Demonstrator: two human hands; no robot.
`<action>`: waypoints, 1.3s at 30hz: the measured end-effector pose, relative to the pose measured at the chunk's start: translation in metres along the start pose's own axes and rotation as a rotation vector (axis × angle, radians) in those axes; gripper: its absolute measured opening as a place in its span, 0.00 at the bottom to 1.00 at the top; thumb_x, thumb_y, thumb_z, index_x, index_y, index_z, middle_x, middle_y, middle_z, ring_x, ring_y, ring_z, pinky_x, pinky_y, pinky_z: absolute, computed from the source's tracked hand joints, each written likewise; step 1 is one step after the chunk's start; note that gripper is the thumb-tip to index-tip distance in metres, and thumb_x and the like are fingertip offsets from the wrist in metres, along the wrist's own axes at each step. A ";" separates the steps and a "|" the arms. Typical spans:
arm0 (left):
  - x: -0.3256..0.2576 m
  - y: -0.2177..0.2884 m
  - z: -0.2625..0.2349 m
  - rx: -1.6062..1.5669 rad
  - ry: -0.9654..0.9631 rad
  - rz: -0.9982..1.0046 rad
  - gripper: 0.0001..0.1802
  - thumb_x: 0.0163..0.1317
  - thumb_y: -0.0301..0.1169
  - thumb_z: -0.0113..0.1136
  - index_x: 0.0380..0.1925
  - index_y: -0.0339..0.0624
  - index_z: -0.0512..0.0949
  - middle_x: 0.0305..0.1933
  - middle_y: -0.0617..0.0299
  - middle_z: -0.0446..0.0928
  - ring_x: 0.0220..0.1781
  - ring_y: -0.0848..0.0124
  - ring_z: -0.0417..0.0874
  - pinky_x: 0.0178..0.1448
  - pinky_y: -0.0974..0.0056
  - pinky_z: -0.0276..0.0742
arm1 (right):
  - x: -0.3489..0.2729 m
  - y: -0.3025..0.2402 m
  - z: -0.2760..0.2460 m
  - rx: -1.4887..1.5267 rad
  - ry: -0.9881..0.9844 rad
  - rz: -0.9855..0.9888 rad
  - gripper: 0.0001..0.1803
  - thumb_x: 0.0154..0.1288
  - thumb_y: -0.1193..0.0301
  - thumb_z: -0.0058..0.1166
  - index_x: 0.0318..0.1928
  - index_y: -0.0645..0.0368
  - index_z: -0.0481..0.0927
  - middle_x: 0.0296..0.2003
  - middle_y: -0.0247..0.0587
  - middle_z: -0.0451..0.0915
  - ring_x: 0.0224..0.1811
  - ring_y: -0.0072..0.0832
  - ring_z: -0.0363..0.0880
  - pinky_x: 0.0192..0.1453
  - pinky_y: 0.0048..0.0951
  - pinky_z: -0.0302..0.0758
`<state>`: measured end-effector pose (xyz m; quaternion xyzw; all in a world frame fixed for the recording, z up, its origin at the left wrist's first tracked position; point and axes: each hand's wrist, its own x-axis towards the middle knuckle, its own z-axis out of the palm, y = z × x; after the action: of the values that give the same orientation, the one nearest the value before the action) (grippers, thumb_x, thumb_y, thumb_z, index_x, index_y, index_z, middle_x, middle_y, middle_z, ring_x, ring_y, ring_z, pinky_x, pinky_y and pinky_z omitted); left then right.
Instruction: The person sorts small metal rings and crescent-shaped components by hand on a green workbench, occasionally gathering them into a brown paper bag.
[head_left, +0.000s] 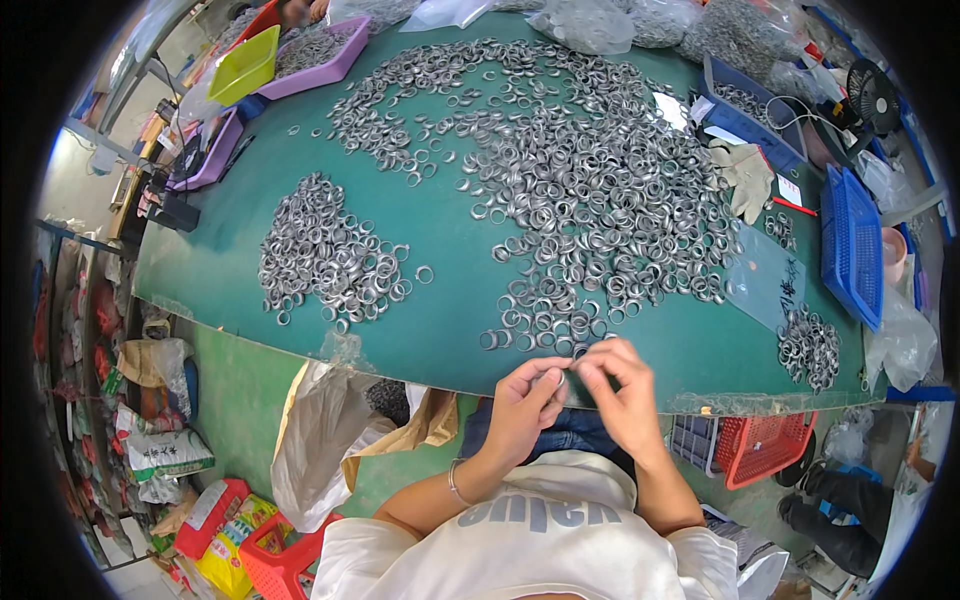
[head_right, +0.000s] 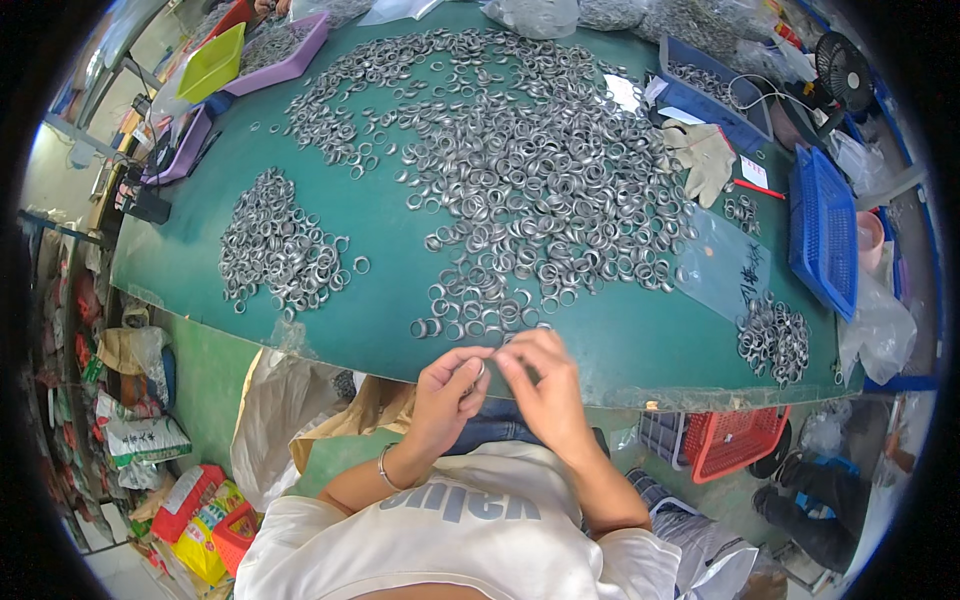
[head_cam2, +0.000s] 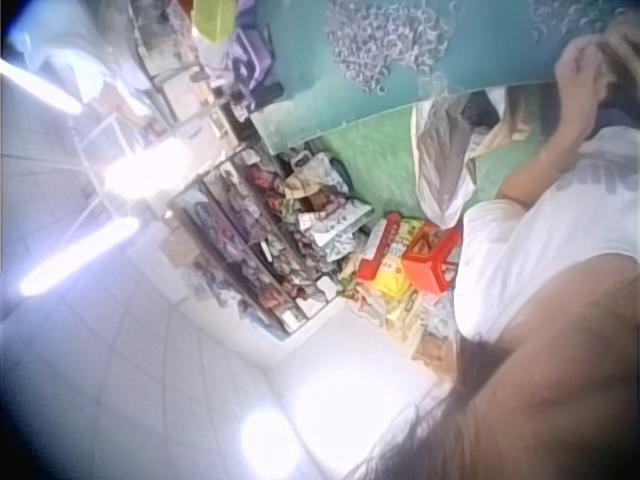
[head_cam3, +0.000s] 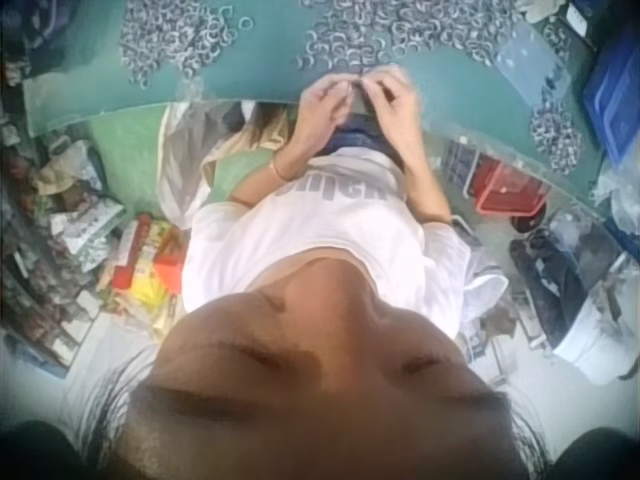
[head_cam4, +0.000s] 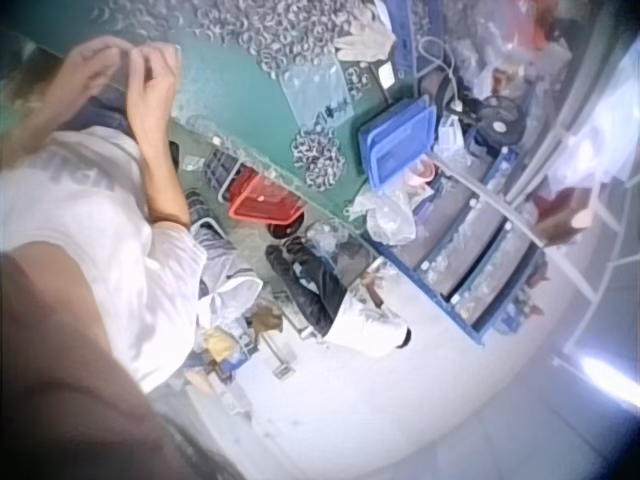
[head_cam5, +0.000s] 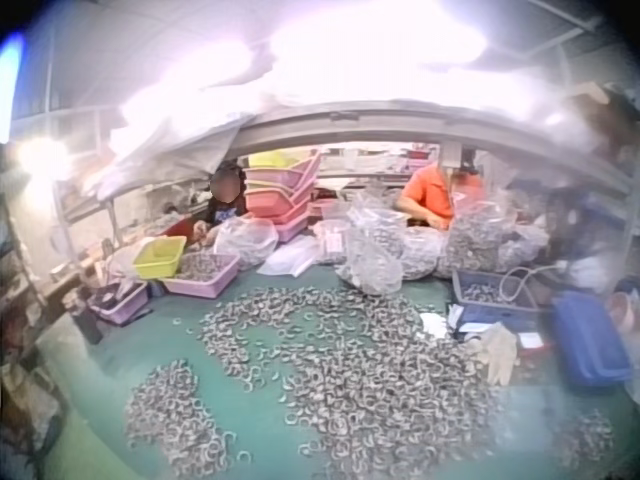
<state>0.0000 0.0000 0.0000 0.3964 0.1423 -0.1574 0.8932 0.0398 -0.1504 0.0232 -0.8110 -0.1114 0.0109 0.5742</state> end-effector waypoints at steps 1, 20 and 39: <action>-0.001 0.003 -0.002 -0.021 -0.009 -0.015 0.14 0.66 0.26 0.51 0.50 0.35 0.75 0.31 0.61 0.76 0.20 0.83 0.64 0.21 0.79 0.56 | 0.006 -0.001 -0.001 -0.055 0.091 -0.040 0.05 0.57 0.76 0.58 0.34 0.63 0.81 0.34 0.43 0.78 0.39 0.36 0.74 0.45 0.32 0.70; 0.000 0.005 0.008 0.128 0.022 0.005 0.13 0.67 0.27 0.48 0.50 0.36 0.73 0.28 0.63 0.72 0.20 0.79 0.61 0.20 0.76 0.57 | -0.013 0.009 0.005 0.691 -0.215 0.433 0.05 0.65 0.74 0.53 0.39 0.63 0.78 0.32 0.36 0.79 0.32 0.24 0.73 0.39 0.27 0.70; -0.002 0.001 0.010 0.143 0.010 0.132 0.11 0.65 0.23 0.52 0.46 0.33 0.76 0.27 0.61 0.74 0.21 0.79 0.70 0.22 0.75 0.63 | -0.011 0.010 0.007 0.485 -0.075 0.386 0.05 0.63 0.74 0.56 0.33 0.63 0.80 0.28 0.33 0.78 0.33 0.19 0.71 0.39 0.22 0.66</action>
<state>0.0000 -0.0064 0.0080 0.4686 0.1088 -0.1061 0.8702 0.0297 -0.1489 0.0103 -0.6557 0.0291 0.1761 0.7336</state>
